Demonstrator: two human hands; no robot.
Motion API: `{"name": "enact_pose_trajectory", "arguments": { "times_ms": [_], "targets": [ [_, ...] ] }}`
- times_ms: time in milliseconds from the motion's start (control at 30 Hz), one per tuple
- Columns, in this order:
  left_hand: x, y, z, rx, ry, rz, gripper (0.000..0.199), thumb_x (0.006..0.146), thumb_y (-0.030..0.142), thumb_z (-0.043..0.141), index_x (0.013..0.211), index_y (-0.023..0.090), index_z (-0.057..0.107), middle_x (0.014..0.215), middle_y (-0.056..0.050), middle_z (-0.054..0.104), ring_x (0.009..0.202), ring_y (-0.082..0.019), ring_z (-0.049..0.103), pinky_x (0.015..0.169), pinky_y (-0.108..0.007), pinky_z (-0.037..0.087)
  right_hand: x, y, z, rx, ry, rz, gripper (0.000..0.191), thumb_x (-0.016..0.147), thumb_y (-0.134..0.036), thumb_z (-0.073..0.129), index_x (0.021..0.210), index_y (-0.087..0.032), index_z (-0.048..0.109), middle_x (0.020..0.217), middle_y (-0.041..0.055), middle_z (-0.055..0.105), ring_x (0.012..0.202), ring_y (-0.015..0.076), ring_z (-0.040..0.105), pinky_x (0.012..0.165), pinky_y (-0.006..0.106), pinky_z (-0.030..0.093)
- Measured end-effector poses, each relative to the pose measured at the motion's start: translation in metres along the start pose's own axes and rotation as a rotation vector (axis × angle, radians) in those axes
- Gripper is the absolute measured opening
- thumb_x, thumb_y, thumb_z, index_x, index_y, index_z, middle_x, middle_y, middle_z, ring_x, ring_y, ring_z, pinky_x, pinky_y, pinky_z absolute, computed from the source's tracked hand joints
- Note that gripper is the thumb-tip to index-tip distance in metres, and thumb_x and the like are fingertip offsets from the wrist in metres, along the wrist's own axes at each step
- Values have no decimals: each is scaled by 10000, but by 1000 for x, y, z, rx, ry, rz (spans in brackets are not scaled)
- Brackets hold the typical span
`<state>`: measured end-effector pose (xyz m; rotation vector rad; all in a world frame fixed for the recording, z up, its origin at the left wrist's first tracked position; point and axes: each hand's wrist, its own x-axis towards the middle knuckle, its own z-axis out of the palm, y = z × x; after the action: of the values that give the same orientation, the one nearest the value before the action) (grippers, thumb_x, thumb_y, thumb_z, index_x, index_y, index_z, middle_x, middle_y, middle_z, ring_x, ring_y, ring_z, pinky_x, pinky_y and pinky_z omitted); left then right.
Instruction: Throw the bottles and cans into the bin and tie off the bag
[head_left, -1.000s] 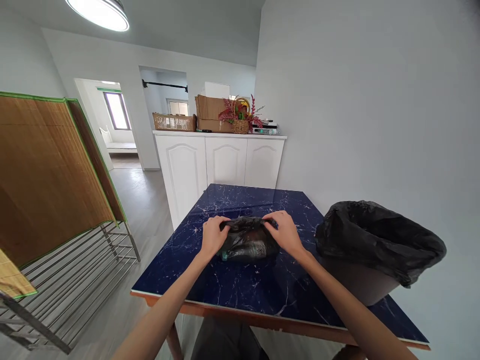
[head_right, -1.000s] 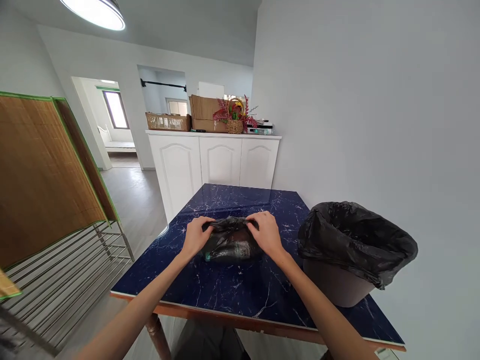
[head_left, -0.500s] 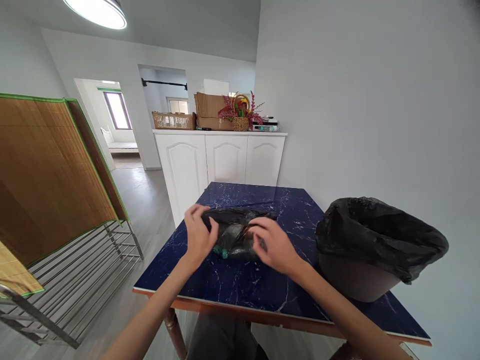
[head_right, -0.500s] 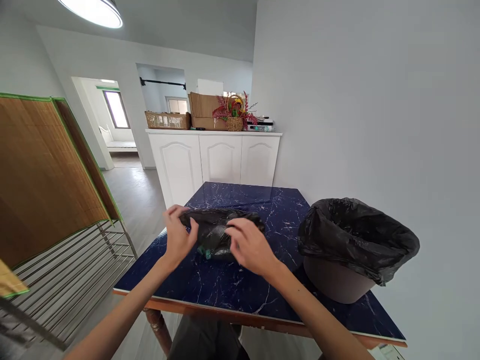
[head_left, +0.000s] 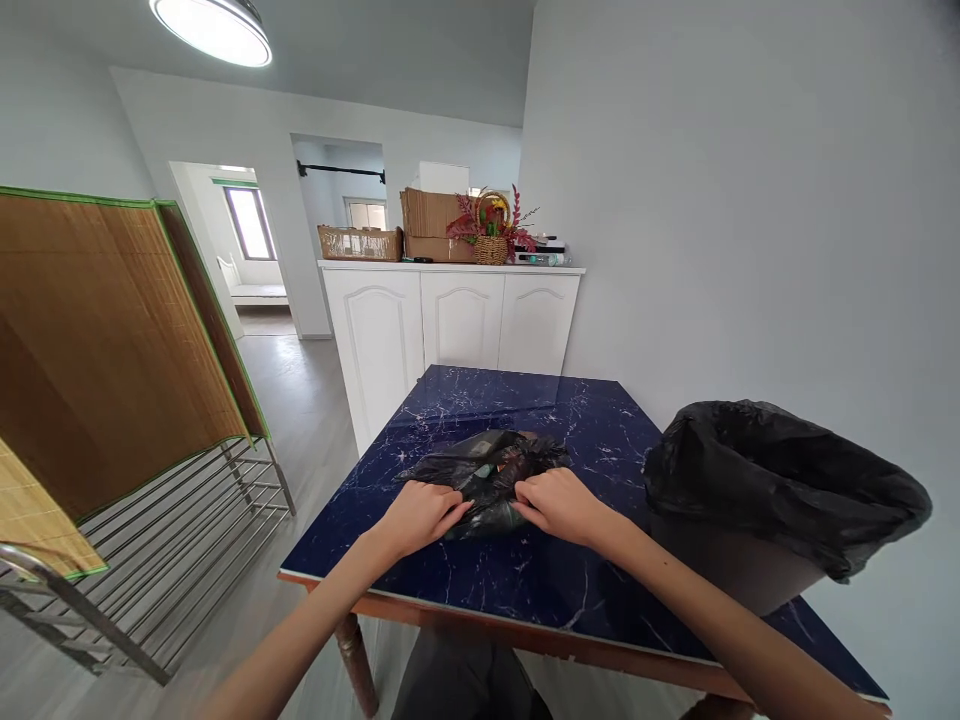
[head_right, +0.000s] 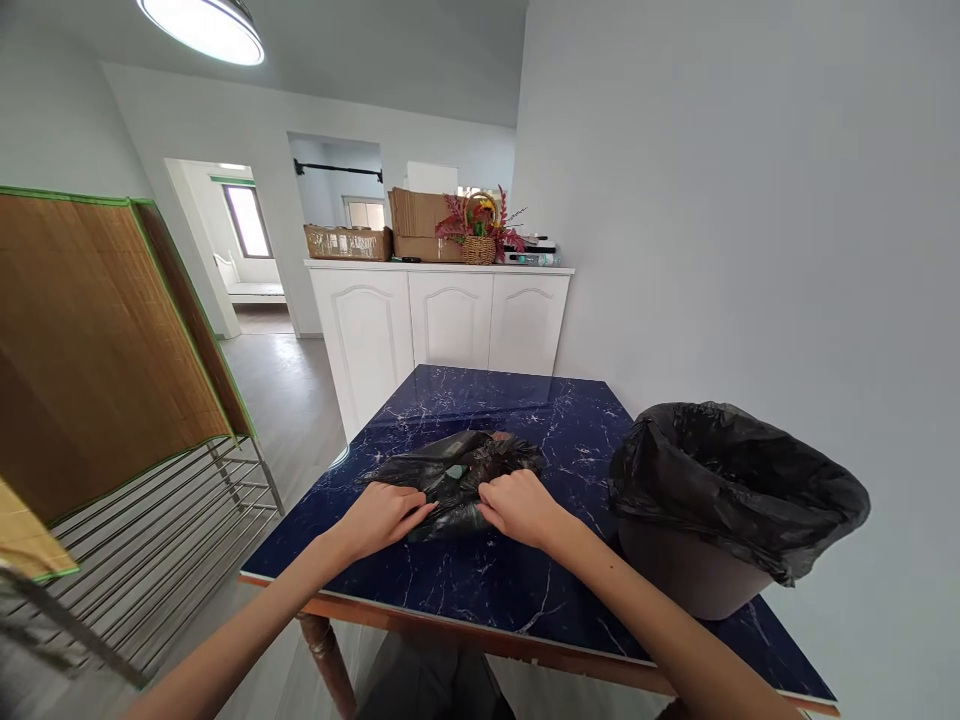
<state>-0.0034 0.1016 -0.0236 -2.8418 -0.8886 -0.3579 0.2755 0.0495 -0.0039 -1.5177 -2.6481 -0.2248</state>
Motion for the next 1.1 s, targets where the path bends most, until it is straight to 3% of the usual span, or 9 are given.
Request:
{"name": "enact_pose_trajectory", "arguments": {
  "times_ms": [167,267,333,400,567,800,867,967,1100],
  "targets": [
    [-25,5,-12,-67,39,155,491,1113,392,494,693,194,655,730,-39,639,686,-181,628,636,-309,386,-28,-21,-12,44,-57,-9,302,1042,-327,629,769,-198,640,743,45,731,667,193,681,568,297,267],
    [-28,13,-17,-90,144,173,479,1109,368,485,697,194,656,874,-74,667,823,-206,634,776,-346,452,-28,-38,-28,156,21,-48,297,1102,-399,536,886,-225,641,802,8,718,718,168,674,613,281,360],
    [-25,18,-17,-112,184,124,422,1127,330,411,837,195,686,983,-93,697,887,-220,654,841,-364,477,-19,-46,-32,249,147,-75,241,1137,-359,447,1058,-234,636,967,27,726,851,174,687,719,276,450],
    [-21,20,-13,-111,132,39,404,1146,336,334,960,197,664,971,-91,715,878,-226,687,822,-351,495,-6,-49,-27,289,224,-89,212,1137,-275,416,1176,-229,620,1118,68,709,993,204,687,819,304,503],
    [-27,11,-1,-53,-46,-174,407,1155,381,226,1058,205,580,753,-60,706,661,-256,724,602,-308,435,7,-33,3,280,158,-77,207,1076,-247,568,1271,-219,630,1273,112,687,1174,288,665,936,409,561],
    [-61,8,10,-81,-101,-120,413,1155,417,229,1073,223,584,667,-18,667,575,-235,681,557,-294,361,-22,-12,20,335,4,-55,877,872,-495,852,1617,-283,439,1583,139,558,1420,382,556,1122,538,506],
    [-68,10,13,-76,-110,-82,443,1157,436,214,1055,226,589,686,-24,679,577,-222,673,567,-293,360,-29,-10,21,391,-47,-35,930,904,-585,787,1678,-319,347,1671,130,464,1494,384,485,1168,549,470],
    [-75,14,15,-91,-106,-108,438,1142,542,280,1155,219,575,716,-18,710,591,-217,684,573,-287,366,-40,-13,24,471,-94,9,819,1012,-678,576,1707,-364,278,1751,84,335,1591,371,344,1234,572,396],
    [-72,19,13,-147,-88,-190,547,1122,620,278,1343,189,531,715,-23,731,606,-233,714,563,-281,389,-56,-20,31,472,39,109,662,1088,-645,420,1690,-386,326,1738,58,368,1604,351,324,1241,580,398]
  ]
}}
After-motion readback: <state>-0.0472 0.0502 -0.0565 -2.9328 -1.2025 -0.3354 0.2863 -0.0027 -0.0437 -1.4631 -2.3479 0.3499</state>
